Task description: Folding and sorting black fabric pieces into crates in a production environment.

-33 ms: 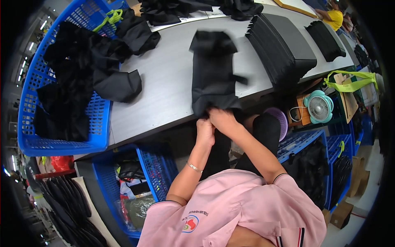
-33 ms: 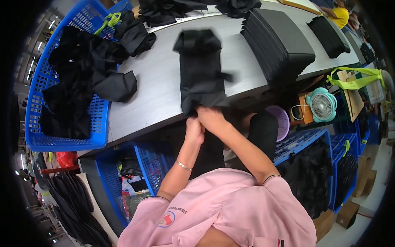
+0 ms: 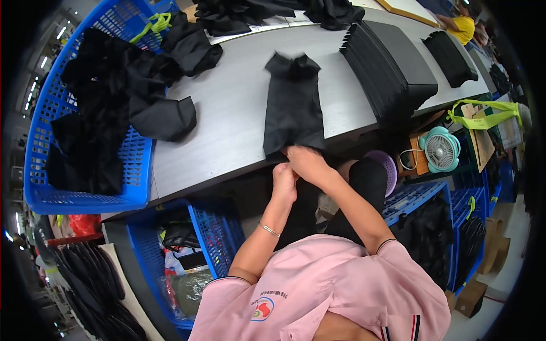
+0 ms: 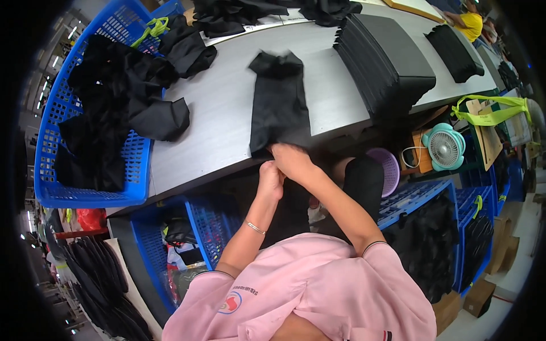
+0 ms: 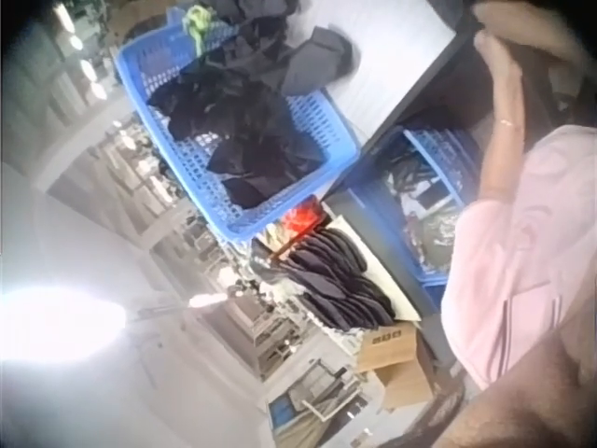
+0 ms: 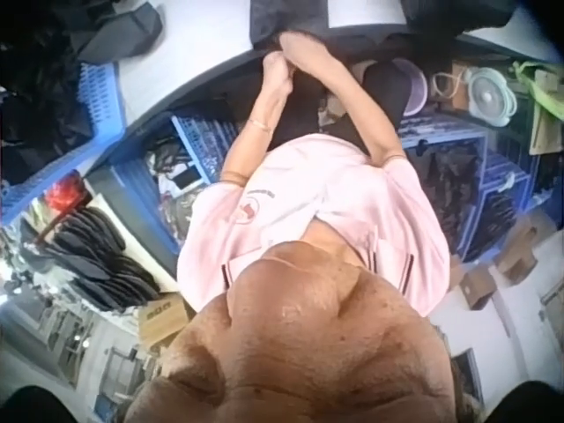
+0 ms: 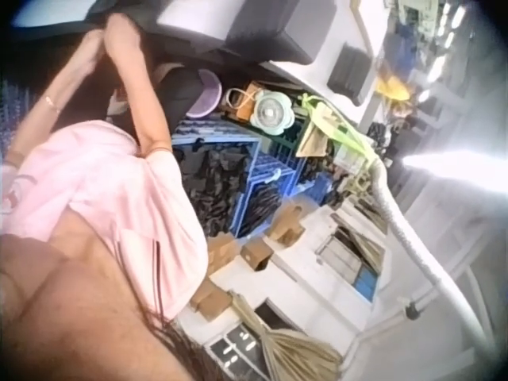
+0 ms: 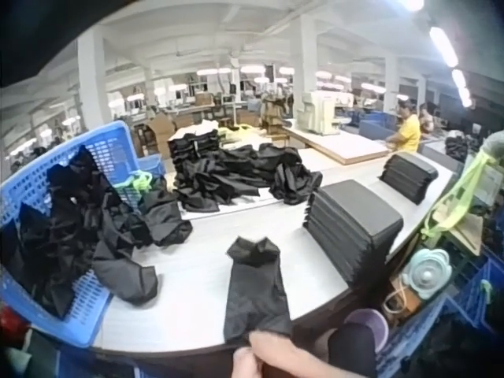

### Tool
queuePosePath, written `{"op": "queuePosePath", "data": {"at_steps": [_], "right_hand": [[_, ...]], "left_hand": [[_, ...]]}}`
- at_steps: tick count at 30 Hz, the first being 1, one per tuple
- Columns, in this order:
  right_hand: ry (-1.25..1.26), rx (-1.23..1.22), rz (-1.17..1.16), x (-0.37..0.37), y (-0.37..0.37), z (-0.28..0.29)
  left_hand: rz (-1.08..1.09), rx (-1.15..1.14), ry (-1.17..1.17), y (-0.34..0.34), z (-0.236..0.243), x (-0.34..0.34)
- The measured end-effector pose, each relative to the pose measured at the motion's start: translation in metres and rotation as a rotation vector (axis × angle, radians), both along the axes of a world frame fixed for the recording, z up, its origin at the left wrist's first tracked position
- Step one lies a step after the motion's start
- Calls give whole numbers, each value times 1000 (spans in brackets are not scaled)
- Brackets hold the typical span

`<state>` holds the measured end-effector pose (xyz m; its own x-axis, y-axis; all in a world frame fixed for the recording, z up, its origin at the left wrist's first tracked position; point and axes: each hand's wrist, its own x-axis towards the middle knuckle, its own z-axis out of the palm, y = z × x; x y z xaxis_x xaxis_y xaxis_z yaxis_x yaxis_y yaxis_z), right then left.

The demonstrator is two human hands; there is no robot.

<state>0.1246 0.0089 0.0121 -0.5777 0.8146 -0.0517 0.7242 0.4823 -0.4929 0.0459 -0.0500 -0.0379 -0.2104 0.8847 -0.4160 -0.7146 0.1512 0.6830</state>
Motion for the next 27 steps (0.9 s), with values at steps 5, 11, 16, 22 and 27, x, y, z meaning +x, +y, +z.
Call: {"op": "queuePosePath", "data": {"at_steps": [5,11,16,22,27], "right_hand": [[32,447,103,-6,6,7],[-86,379,189,-3,8,4],[-135,45,95,-4,7,-14],[159,279,-39,-2,-3,-41],[85,52,-13,17,-26,-46]], "left_hand": [[106,140,-19,0,1,17],[185,-17,371,-9,-12,24],[278,53,663,-11,-34,30],[109,-38,802,-31,-42,23],[24,29,917,-59,-36,17]]}}
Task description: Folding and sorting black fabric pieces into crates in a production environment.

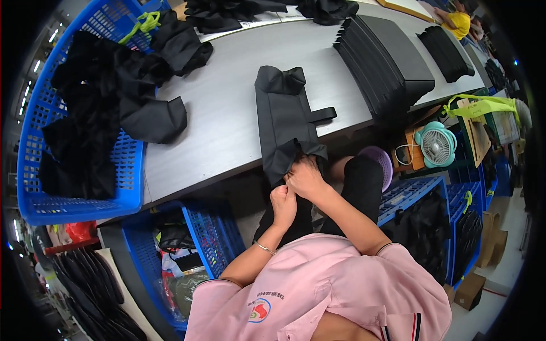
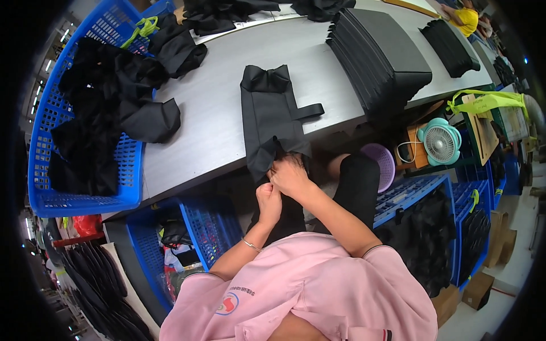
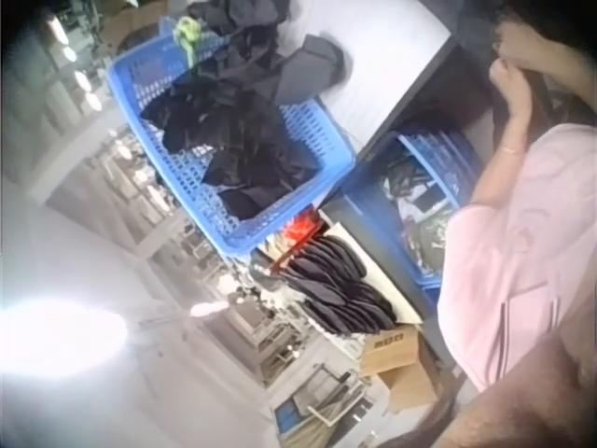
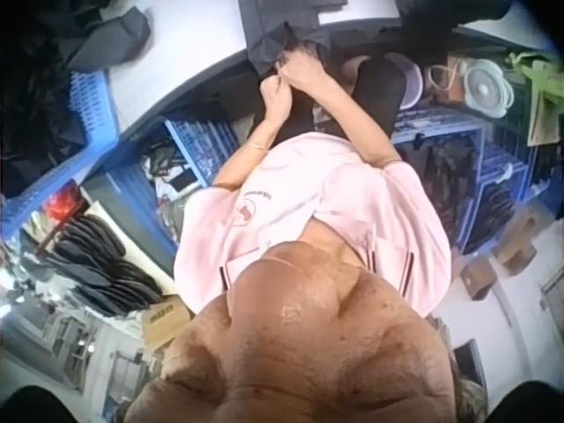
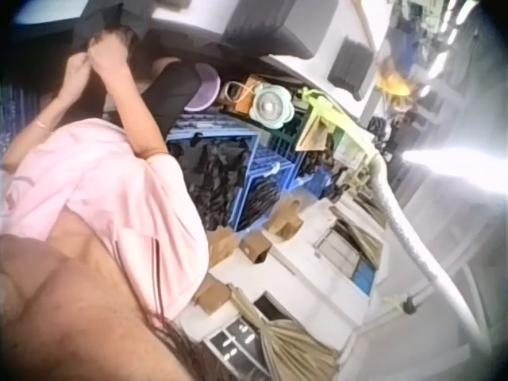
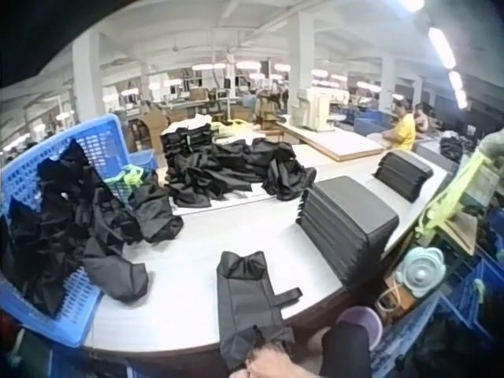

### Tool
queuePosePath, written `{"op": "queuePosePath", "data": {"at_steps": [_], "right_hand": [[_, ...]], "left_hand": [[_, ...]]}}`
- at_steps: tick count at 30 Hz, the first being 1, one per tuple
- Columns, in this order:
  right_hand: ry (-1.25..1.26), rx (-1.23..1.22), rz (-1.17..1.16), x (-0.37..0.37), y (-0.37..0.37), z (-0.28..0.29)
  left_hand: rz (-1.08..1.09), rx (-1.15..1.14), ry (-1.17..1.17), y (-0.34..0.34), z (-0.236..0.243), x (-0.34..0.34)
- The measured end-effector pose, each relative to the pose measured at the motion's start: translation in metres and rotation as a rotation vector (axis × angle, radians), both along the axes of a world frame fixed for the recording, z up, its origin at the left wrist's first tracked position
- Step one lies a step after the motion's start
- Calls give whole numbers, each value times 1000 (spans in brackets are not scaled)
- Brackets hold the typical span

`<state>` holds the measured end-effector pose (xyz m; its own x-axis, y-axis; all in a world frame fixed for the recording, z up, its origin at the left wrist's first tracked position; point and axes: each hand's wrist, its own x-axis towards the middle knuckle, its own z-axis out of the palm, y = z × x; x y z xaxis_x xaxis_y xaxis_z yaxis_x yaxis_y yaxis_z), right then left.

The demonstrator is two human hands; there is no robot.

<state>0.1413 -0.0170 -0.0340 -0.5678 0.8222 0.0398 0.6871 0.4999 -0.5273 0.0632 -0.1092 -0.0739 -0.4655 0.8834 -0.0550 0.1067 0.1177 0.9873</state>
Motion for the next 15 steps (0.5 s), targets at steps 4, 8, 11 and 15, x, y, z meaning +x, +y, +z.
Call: {"op": "queuePosePath", "data": {"at_steps": [4,8,11,15], "right_hand": [[132,-3,8,14,-10,-4],[293,72,21,28,-18,-11],[249,41,76,29,-31,-12],[286,229,163,30,-41,5]], "left_hand": [[-177,-45,-303,-10,10,-15],[-38,-55,-691,-8,32,-49],[-210,63,-764,9,47,-61],[-220,5,-833,38,55,-61]]}}
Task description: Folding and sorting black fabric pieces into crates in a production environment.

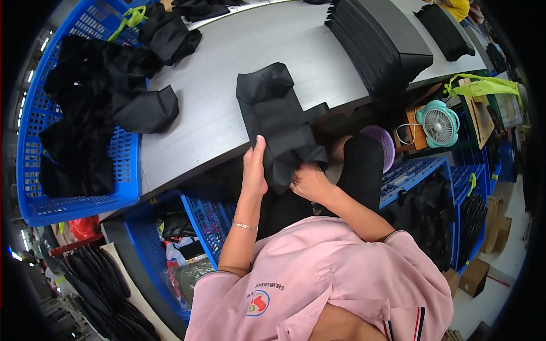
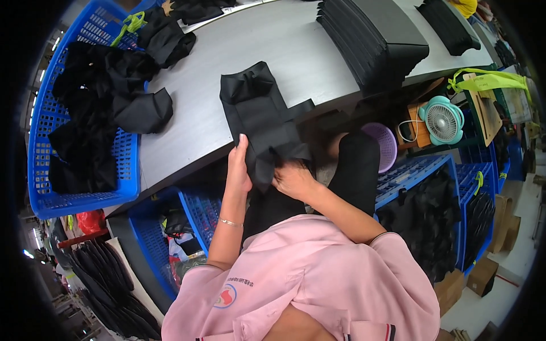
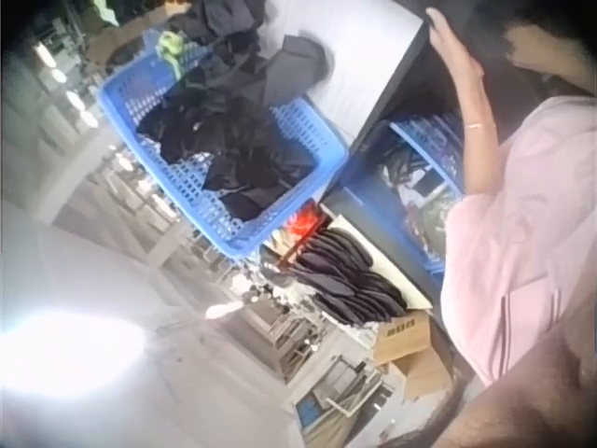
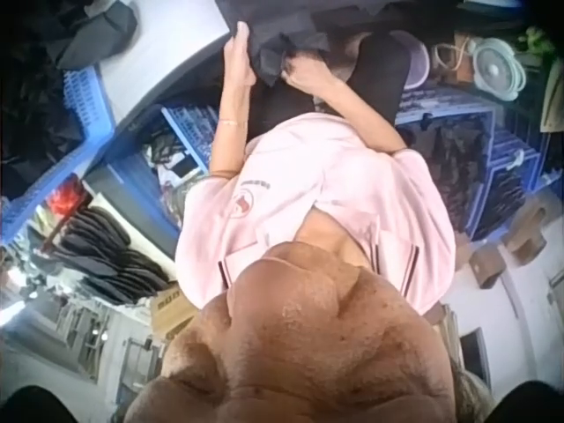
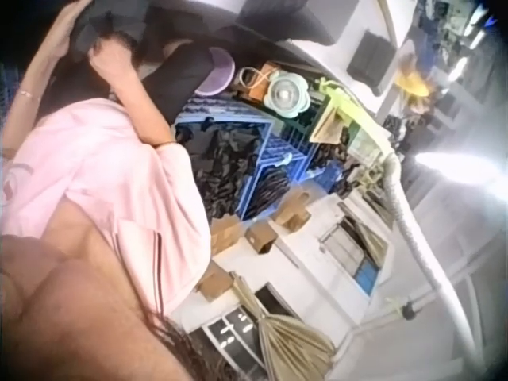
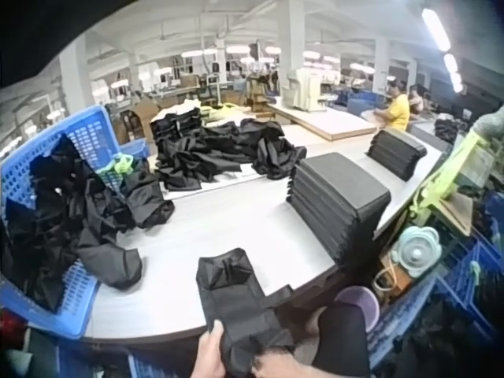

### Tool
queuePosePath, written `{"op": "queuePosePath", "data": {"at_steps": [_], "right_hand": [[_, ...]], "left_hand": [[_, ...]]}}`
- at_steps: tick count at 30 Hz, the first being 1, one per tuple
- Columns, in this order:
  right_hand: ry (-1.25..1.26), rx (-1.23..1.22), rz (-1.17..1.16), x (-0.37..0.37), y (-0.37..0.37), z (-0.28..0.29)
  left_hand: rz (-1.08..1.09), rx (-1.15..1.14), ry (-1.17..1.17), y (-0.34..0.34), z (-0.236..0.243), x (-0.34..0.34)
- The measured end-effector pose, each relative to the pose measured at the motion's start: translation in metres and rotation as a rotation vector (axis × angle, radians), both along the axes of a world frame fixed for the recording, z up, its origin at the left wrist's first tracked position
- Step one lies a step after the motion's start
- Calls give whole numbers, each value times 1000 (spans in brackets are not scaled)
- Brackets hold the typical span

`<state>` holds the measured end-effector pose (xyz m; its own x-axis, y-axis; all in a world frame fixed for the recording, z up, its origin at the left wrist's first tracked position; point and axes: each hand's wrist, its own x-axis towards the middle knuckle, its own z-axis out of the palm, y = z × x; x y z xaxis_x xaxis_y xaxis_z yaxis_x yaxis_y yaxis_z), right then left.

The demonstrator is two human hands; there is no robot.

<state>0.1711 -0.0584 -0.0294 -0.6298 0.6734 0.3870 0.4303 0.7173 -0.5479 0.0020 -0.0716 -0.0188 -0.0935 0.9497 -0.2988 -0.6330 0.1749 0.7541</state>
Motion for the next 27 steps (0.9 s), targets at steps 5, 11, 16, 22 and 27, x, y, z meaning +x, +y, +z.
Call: {"op": "queuePosePath", "data": {"at_steps": [5,11,16,22,27], "right_hand": [[51,-469,-39,24,-3,41],[161,-112,-467,14,-11,63],[112,-202,-517,13,-3,61],[649,-1486,55,28,-13,60],[302,-1135,29,59,-15,91]], "left_hand": [[109,-124,-53,-3,0,15],[367,66,7,-10,8,50],[428,33,34,-10,15,59],[199,-121,-99,-19,19,54],[221,15,32,-23,17,36]]}}
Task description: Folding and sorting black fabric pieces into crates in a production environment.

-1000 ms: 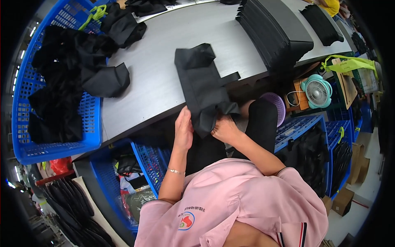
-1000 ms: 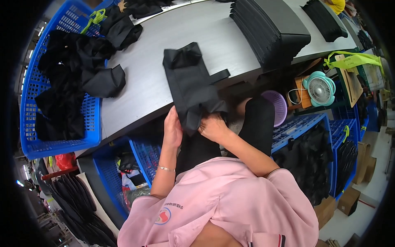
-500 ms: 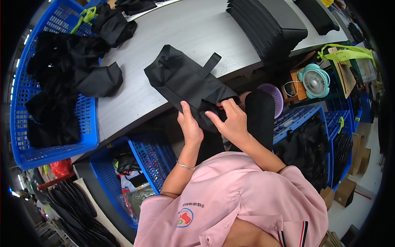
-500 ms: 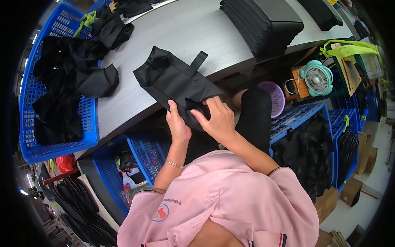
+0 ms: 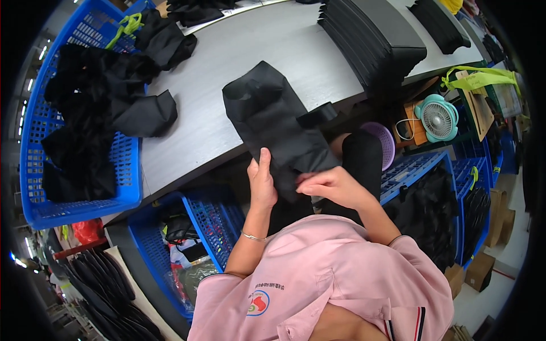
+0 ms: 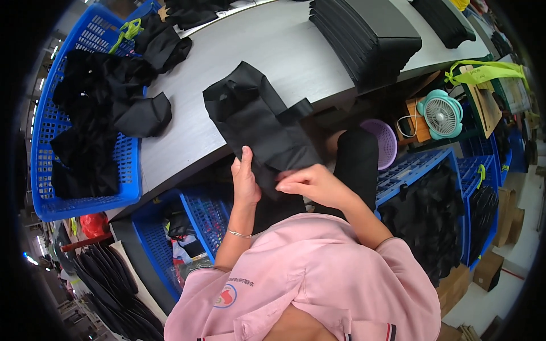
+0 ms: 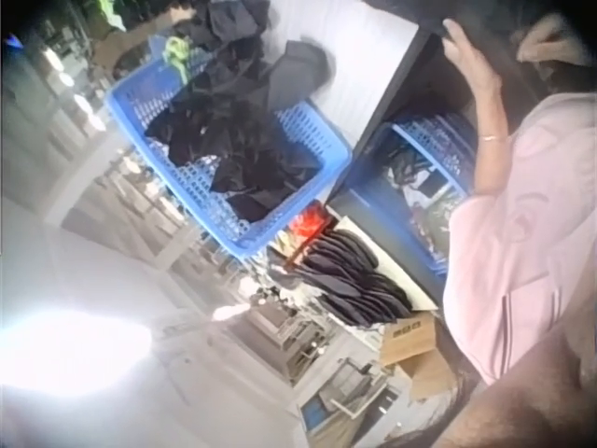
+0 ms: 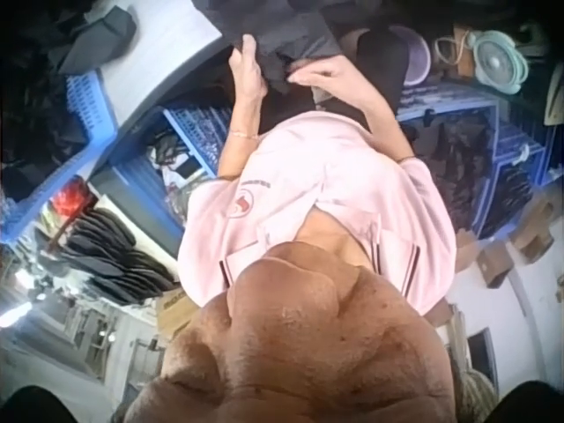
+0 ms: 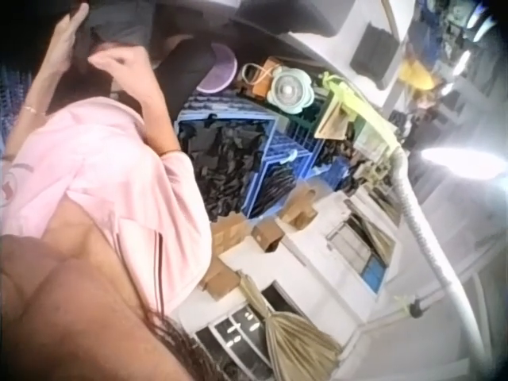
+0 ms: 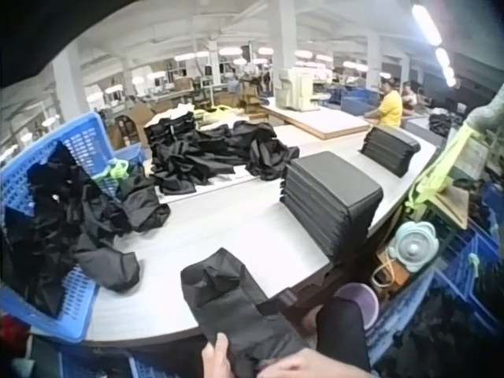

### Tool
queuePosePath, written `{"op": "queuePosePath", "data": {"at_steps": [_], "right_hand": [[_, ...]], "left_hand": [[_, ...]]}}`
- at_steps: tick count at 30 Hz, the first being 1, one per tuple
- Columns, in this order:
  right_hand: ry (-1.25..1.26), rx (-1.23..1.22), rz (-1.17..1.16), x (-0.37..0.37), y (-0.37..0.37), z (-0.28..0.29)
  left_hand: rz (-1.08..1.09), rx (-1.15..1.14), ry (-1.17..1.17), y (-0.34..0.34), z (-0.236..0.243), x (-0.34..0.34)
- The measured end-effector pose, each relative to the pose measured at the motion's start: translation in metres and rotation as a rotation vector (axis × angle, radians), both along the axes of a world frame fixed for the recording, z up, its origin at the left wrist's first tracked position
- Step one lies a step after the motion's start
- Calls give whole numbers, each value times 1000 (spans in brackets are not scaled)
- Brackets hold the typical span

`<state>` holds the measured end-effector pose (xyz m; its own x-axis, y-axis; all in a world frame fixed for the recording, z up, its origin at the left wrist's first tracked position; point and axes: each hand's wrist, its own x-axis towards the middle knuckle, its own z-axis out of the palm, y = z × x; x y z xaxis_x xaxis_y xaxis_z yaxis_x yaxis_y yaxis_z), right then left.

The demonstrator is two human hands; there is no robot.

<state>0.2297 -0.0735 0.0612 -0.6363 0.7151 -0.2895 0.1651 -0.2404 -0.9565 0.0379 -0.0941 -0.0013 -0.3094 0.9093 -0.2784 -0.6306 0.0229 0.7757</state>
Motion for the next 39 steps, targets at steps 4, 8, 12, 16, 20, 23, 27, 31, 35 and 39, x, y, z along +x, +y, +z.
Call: {"op": "queuePosePath", "data": {"at_steps": [4,8,12,16,20,23,27,31,35,39], "right_hand": [[239,-43,-232,37,18,30],[-14,369,-552,29,41,25],[29,-19,-272,15,46,16],[69,-43,-144,13,35,8],[359,-202,-168,18,27,-8],[390,-284,-223,15,31,-23],[125,72,-453,13,49,-20],[154,389,-551,9,77,8],[-96,814,-282,-10,110,27],[-154,720,-99,-31,130,22]], "left_hand": [[-68,-77,145,-17,-5,-22],[-219,-35,254,-37,-7,-17],[-344,-84,232,-45,6,-10],[-192,133,323,-35,22,-24],[-270,235,-170,-29,27,-31],[-234,50,-334,-21,18,-22],[-200,31,-204,-5,4,-34],[-167,-32,-29,-3,-5,-41],[-193,11,104,-1,-5,-34],[-218,46,81,4,0,-32]]}}
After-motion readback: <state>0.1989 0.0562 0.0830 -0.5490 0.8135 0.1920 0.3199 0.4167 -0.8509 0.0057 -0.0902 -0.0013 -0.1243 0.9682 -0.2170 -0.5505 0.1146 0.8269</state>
